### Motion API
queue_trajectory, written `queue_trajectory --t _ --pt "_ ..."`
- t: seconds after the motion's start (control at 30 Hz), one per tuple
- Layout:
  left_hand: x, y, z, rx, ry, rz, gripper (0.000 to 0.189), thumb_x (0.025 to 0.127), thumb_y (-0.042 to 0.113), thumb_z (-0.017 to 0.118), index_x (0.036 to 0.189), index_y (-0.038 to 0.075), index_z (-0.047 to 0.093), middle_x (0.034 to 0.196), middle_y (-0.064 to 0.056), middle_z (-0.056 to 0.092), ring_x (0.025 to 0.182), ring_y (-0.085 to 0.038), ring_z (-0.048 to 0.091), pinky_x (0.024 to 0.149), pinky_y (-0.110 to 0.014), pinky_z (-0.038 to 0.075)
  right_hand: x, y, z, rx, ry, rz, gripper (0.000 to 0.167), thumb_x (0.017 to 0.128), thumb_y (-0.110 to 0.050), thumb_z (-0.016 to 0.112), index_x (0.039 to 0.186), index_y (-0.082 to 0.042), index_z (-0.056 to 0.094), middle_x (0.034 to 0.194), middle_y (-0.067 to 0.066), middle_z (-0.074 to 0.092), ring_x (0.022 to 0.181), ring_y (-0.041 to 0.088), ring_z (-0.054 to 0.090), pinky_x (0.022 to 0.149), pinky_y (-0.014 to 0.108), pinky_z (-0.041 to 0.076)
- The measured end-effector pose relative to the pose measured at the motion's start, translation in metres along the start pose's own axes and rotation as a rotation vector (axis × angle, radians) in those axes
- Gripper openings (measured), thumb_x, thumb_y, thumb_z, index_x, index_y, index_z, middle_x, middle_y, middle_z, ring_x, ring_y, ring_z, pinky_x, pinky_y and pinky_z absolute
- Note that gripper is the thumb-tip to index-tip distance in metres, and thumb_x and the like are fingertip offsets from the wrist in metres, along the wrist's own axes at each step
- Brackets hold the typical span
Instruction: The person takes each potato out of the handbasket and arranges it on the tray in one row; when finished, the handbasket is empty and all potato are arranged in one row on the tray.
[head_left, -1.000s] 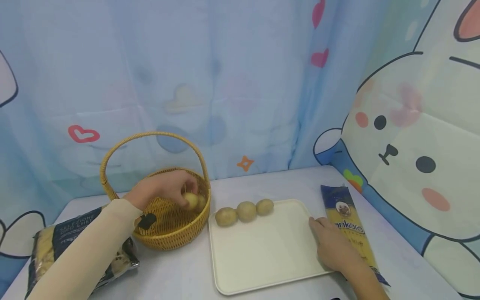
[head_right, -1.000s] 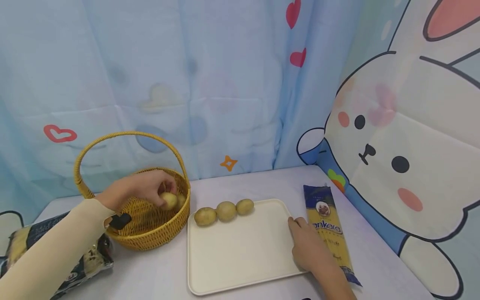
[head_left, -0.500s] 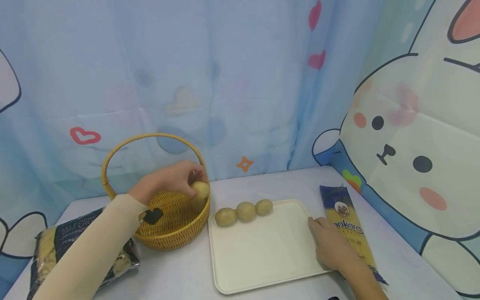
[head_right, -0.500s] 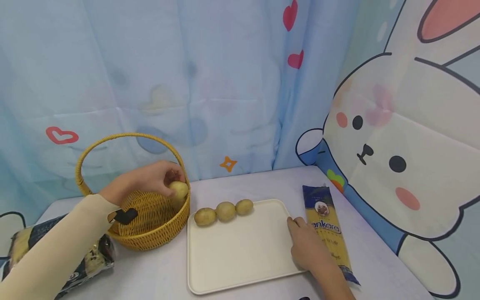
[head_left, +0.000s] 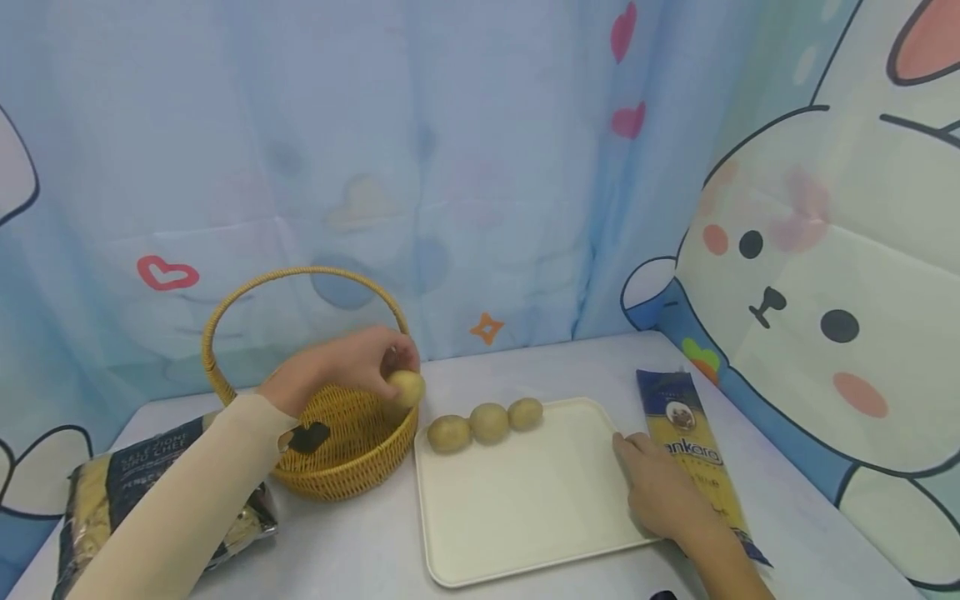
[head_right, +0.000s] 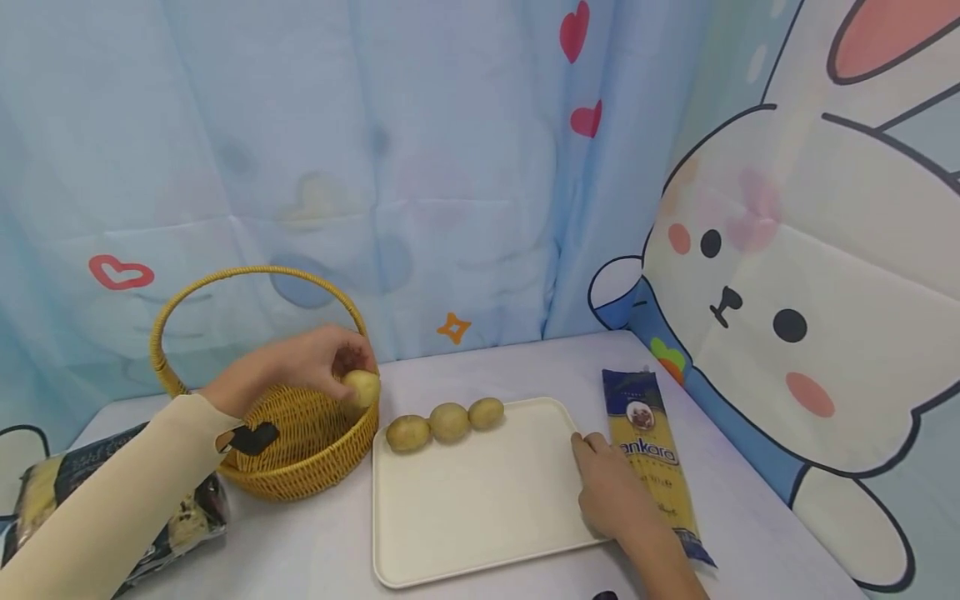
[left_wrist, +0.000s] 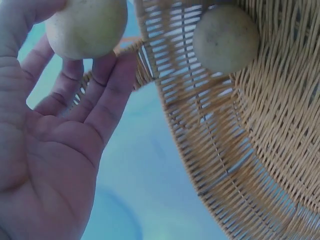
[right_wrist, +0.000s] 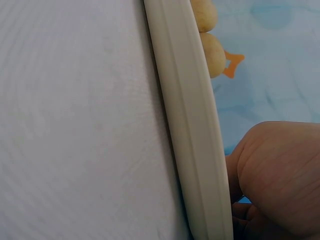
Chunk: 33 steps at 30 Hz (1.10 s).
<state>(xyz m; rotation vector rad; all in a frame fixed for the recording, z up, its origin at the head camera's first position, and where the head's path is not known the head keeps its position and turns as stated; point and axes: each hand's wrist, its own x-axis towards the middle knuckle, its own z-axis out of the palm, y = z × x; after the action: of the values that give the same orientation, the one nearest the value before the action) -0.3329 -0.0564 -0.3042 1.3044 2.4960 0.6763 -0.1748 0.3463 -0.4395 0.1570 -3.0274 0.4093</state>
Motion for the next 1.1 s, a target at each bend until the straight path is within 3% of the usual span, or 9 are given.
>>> queue_trajectory --t 0.17,0.6,0.83,1.1 --pt "0.004 0.008 0.005 -0.065 -0.019 0.051 0.027 0.075 0.011 0.077 0.100 0.017 0.066 0.091 0.003 0.065 0.081 -0.016 0.061 0.073 -0.034 0.052 -0.001 0.000 0.001 -0.001 0.032 -0.022 0.052 0.087 0.009 0.050 0.138 0.012 0.043 0.127 0.026 0.052 0.120 0.044 0.048 0.101 0.058 0.037" --pt "0.032 0.028 0.007 0.001 -0.010 0.081 0.026 0.076 0.012 0.074 0.100 0.019 0.064 0.095 0.004 0.063 0.082 -0.015 0.061 0.073 -0.031 0.051 0.000 -0.002 0.000 0.002 0.006 -0.007 0.053 0.087 0.009 0.051 0.140 0.011 0.042 0.129 0.026 0.050 0.122 0.044 0.046 0.101 0.058 0.036" --pt "0.055 0.038 0.018 0.001 -0.034 0.111 0.024 0.077 0.017 0.076 0.099 0.020 0.064 0.095 0.004 0.062 0.080 -0.015 0.063 0.071 -0.029 0.051 -0.002 -0.002 -0.001 0.000 0.018 -0.018 0.055 0.085 0.010 0.053 0.139 0.011 0.042 0.128 0.026 0.051 0.121 0.043 0.047 0.101 0.057 0.037" --pt "0.082 0.048 0.031 0.033 -0.062 0.103 0.027 0.078 0.018 0.076 0.102 0.019 0.064 0.095 0.003 0.061 0.082 -0.014 0.063 0.073 -0.026 0.050 0.000 -0.001 -0.001 -0.011 0.009 0.002 0.055 0.086 0.010 0.052 0.141 0.010 0.041 0.131 0.025 0.050 0.123 0.042 0.046 0.102 0.057 0.036"
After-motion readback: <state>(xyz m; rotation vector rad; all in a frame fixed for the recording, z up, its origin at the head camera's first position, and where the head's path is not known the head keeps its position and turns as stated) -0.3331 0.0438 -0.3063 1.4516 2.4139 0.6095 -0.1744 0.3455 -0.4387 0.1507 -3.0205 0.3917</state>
